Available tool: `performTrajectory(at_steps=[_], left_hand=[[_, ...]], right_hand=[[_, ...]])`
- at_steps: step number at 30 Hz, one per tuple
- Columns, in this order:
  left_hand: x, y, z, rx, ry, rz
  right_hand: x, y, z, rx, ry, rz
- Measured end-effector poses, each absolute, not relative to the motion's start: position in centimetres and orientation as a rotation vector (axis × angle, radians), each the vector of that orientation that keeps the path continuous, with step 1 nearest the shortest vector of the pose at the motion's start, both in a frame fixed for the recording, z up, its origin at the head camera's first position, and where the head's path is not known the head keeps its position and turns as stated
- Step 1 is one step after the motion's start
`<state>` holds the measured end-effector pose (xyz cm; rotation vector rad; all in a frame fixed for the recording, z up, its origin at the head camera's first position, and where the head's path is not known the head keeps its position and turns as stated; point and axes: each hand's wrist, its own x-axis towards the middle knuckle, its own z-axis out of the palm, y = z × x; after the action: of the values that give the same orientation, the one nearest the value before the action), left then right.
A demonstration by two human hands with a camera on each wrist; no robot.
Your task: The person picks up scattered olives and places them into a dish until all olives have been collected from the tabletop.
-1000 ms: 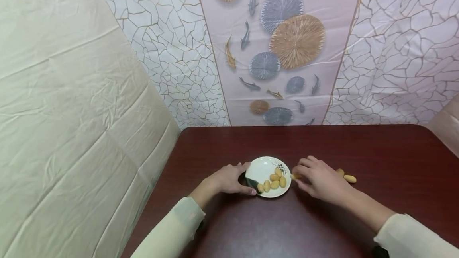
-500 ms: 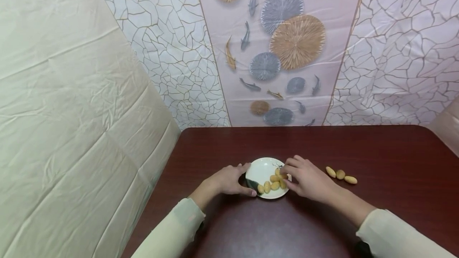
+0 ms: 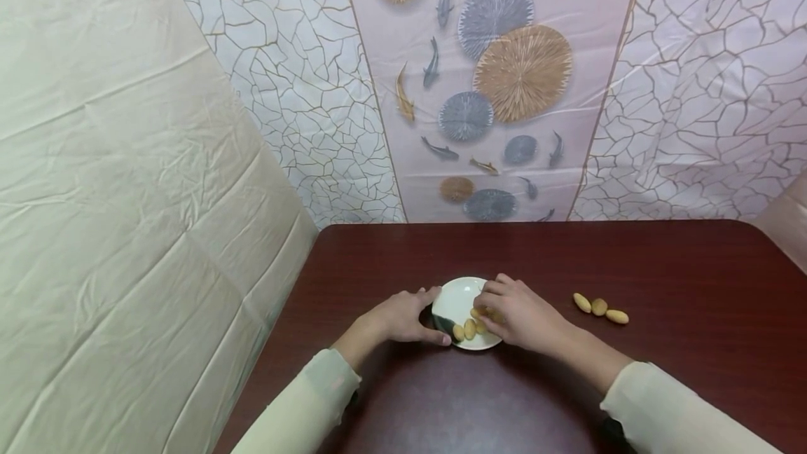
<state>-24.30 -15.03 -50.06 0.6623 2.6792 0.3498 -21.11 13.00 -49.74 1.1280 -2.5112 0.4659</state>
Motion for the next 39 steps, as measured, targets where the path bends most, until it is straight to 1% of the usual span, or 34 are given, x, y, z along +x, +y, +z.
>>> performTrajectory(at_steps=[21,39], left_hand=[[-24.1,-15.1,-50.1,0.686,2.692,0.349],[-24.3,-15.1,-50.3,0.665,2.689,0.355]], right_hand=[[-21.6,11.5,-50.2,1.156,-2.510,0.363],[-20.5,13.8,-50.0,1.078,-2.576,0.346]])
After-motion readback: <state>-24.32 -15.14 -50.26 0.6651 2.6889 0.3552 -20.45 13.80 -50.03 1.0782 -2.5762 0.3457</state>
